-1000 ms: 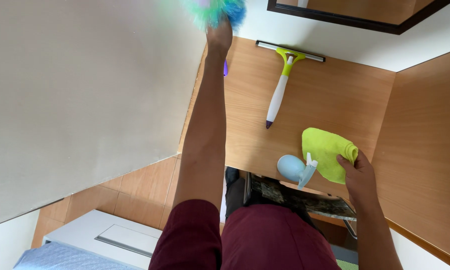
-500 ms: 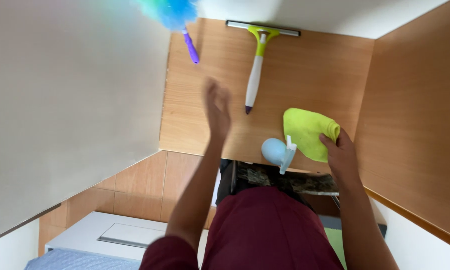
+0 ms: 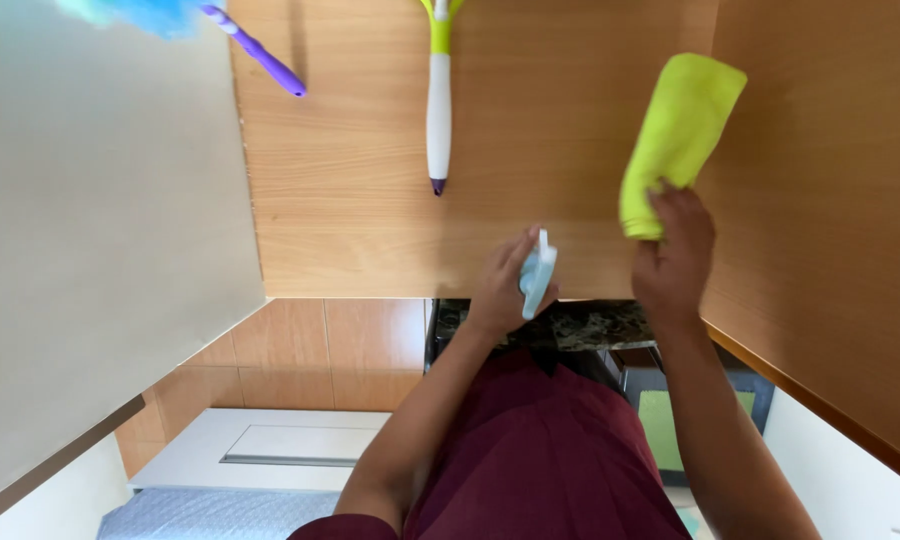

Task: Cleaning a wooden desk and a chair with a spray bottle and cloth.

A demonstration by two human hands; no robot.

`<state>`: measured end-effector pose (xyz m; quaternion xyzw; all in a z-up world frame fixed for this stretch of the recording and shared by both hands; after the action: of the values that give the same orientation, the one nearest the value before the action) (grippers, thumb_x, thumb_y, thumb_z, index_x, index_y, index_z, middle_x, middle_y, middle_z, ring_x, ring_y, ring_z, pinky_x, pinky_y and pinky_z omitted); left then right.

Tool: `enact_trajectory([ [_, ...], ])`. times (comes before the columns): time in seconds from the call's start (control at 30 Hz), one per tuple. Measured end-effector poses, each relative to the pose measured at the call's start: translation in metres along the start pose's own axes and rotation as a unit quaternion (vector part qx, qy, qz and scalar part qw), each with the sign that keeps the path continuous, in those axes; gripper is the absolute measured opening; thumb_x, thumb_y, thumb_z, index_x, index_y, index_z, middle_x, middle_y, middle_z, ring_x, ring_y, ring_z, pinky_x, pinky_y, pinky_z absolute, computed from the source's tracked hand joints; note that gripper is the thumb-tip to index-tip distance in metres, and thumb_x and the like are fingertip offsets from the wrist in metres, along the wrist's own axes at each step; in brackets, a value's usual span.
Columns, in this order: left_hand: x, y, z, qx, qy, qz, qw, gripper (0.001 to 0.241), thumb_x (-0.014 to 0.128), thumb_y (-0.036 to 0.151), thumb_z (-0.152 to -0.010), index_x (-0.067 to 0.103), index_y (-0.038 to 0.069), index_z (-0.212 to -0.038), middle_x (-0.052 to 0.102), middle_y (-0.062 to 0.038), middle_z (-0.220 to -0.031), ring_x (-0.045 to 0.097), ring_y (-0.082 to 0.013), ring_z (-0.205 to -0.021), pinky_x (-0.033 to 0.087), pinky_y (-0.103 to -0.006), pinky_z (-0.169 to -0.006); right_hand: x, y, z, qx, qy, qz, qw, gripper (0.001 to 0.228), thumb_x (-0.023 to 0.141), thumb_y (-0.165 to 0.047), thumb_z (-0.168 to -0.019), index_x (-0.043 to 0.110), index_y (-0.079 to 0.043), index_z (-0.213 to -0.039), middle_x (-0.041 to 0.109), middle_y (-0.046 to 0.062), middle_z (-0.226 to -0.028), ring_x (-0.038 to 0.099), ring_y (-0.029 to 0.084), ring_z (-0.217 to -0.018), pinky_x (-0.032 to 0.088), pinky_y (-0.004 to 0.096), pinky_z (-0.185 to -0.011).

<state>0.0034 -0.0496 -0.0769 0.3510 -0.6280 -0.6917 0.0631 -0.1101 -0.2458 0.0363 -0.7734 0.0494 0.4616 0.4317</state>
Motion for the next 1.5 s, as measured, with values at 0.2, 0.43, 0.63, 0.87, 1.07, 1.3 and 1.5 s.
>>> enact_trajectory([
  [0.2,-0.032,0.035,-0.095,0.012,-0.005,0.101,0.995,0.092,0.081,0.012,-0.069,0.046,0.016,-0.153,0.047,-0.016,-0.159,0.053,-0.0393,-0.142,0.056,-0.0451,-0.103,0.06,0.066,0.049,0.104,-0.232,0.158,0.954,0.045,0.071,-0.032,-0.092,0.065,-0.012,-0.132,0.048,0.015,-0.153,0.029,0.044,-0.149,0.018,0.069,-0.117],
  [0.43,0.006,0.034,-0.183,-0.121,-0.13,0.072,0.982,0.095,0.077,0.02,-0.065,0.047,0.021,-0.154,0.066,-0.015,-0.137,0.065,-0.039,-0.118,0.055,-0.047,-0.101,0.096,0.082,0.001,0.046,-0.128,0.11,0.985,0.055,0.062,-0.038,-0.106,0.055,-0.009,-0.152,0.033,0.019,-0.169,0.021,0.049,-0.157,0.014,0.068,-0.125],
  [0.63,0.039,0.034,-0.227,-0.201,-0.159,-0.102,0.961,0.078,0.075,0.027,-0.063,0.059,0.025,-0.139,0.08,-0.006,-0.112,0.073,-0.0287,-0.108,0.046,-0.0455,-0.105,0.096,0.088,0.015,0.056,-0.138,0.134,0.98,0.058,0.055,-0.041,-0.108,0.05,-0.013,-0.158,0.031,0.019,-0.17,0.018,0.049,-0.157,0.011,0.066,-0.125],
  [0.87,0.009,0.048,-0.211,-0.104,-0.089,-0.066,0.988,0.075,0.075,0.023,-0.065,0.056,0.021,-0.137,0.07,-0.004,-0.13,0.068,-0.0291,-0.114,0.049,-0.0451,-0.095,0.095,0.092,0.032,0.083,-0.136,0.136,0.978,0.061,0.057,-0.044,-0.105,0.047,-0.018,-0.159,0.029,0.014,-0.171,0.014,0.046,-0.158,0.005,0.068,-0.124],
  [1.07,-0.054,0.05,-0.175,-0.103,-0.083,-0.06,0.989,0.064,0.077,0.027,-0.074,0.059,0.019,-0.134,0.071,-0.006,-0.127,0.07,-0.0304,-0.114,0.054,-0.0432,-0.093,0.108,0.072,0.031,0.177,-0.11,0.152,0.966,0.064,0.059,-0.044,-0.101,0.045,-0.023,-0.16,0.024,0.007,-0.174,0.005,0.041,-0.16,-0.005,0.076,-0.119],
  [1.3,-0.113,0.037,-0.171,-0.011,-0.176,-0.051,0.983,0.062,0.072,0.025,-0.075,0.059,0.016,-0.135,0.071,-0.012,-0.121,0.069,-0.0359,-0.106,0.055,-0.0449,-0.088,0.163,0.005,0.047,0.359,-0.02,0.114,0.926,0.075,0.053,-0.049,-0.105,0.027,-0.02,-0.169,0.003,0.007,-0.177,-0.005,0.043,-0.161,-0.009,0.076,-0.117],
  [1.5,-0.107,0.015,-0.185,-0.075,-0.358,-0.152,0.918,0.053,0.071,0.031,-0.074,0.064,0.017,-0.125,0.076,-0.008,-0.1,0.072,-0.0328,-0.097,0.055,-0.0451,-0.086,0.232,-0.072,0.079,0.44,-0.007,0.091,0.893,0.082,0.056,-0.05,-0.102,0.022,-0.018,-0.169,-0.002,0.009,-0.174,-0.006,0.045,-0.157,-0.005,0.075,-0.117],
])
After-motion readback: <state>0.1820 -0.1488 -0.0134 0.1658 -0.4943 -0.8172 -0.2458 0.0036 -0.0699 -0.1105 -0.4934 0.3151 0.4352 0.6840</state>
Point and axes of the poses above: each hand's wrist, its own z-axis away from the middle knuckle, its own x-axis out of the palm, y = z × x, the point moved 3 cm from there along -z, towards the middle knuckle
